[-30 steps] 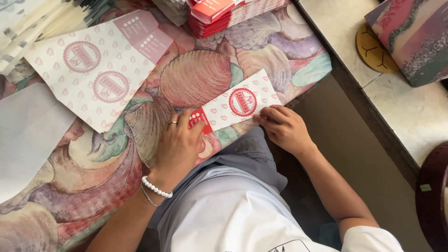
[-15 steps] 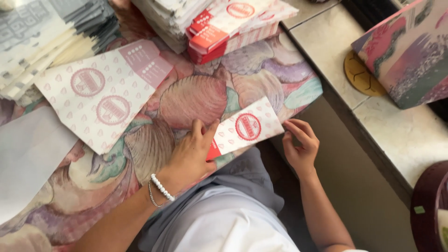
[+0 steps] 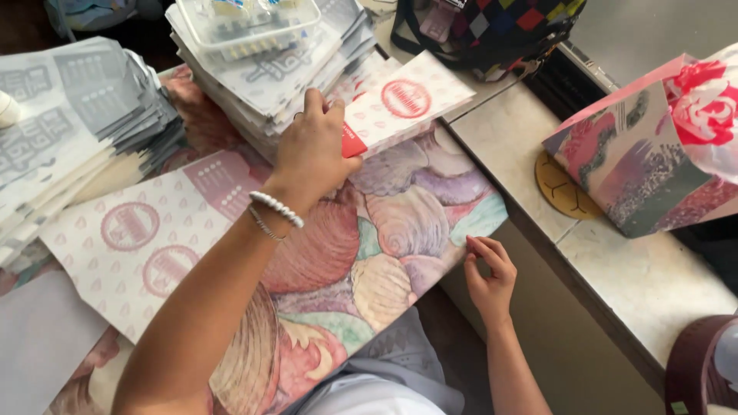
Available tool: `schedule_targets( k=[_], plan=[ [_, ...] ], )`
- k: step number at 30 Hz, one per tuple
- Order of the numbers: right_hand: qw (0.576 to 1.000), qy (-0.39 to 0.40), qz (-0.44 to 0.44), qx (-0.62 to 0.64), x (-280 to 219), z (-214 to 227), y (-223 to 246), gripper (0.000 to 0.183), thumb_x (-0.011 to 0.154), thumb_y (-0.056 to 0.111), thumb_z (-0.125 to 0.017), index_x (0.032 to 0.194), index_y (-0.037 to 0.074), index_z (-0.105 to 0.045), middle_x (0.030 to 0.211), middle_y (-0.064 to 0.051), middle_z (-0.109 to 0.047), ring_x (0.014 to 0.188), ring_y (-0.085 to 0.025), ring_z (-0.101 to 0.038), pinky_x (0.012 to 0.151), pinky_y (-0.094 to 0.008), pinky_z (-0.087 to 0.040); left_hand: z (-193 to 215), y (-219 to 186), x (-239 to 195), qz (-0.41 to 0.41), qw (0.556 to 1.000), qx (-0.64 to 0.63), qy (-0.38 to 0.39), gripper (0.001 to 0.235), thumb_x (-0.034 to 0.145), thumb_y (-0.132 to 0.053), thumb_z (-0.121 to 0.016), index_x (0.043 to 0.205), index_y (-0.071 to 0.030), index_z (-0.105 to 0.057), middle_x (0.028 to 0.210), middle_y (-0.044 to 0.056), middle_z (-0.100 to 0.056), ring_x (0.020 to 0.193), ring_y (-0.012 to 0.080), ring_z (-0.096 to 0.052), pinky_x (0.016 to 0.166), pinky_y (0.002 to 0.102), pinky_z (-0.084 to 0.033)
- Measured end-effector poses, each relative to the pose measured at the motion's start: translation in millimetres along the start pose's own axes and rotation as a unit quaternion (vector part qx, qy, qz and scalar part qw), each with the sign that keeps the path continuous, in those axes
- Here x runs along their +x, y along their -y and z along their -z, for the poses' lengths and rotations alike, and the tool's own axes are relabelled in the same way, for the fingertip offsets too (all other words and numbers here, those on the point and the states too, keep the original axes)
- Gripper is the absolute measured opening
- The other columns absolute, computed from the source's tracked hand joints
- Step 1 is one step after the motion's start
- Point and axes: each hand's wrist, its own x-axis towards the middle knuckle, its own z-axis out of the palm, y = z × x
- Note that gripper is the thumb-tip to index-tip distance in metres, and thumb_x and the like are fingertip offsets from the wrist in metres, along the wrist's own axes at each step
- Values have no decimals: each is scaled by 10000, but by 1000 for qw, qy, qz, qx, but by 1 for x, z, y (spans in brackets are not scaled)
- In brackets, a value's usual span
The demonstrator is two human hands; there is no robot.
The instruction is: Folding paper food wrappers into sleeves on a table
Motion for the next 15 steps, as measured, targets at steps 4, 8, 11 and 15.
schedule_targets(
  k=[4, 8, 11, 15],
  plan=[
    [1000, 12, 8, -14, 46, -2, 2, 260, 935, -69, -618, 1147, 17, -742, 1070, -90, -688, 761, -120, -592, 713, -256, -505, -12, -13, -18, 53, 982, 183, -10, 1021, 626, -599, -889, 1414, -71, -511, 1240, 142, -563, 1050, 306, -605, 801, 436, -552],
    [994, 41, 83, -55, 144, -9, -12, 259, 968, -119, -626, 1188, -7, -707, 1042, -88, -709, 780, -112, -573, 778, -269, -486, 42, -26, -86, -11, 984, 143, -107, 797, 704, -562, -842, 1298, -72, -637, 1160, 110, -677, 1100, 279, -621, 903, 400, -526],
    [981, 78, 139, -109, 253, -31, -37, 313, 948, -98, -606, 1239, 5, -656, 986, -71, -714, 756, -140, -590, 742, -287, -512, 54, 3, -141, -13, 989, 99, -108, 618, 761, -469, -821, 1233, -100, -671, 1169, 79, -689, 1006, 255, -652, 845, 408, -536],
    [955, 137, 37, -262, 392, -81, -60, 436, 820, 63, -519, 1231, 92, -659, 913, -23, -721, 818, -239, -671, 677, -398, -480, 23, 79, -222, 23, 970, 169, -172, 516, 814, -607, -706, 1172, -240, -756, 1092, -17, -714, 918, 203, -687, 799, 368, -547]
  ],
)
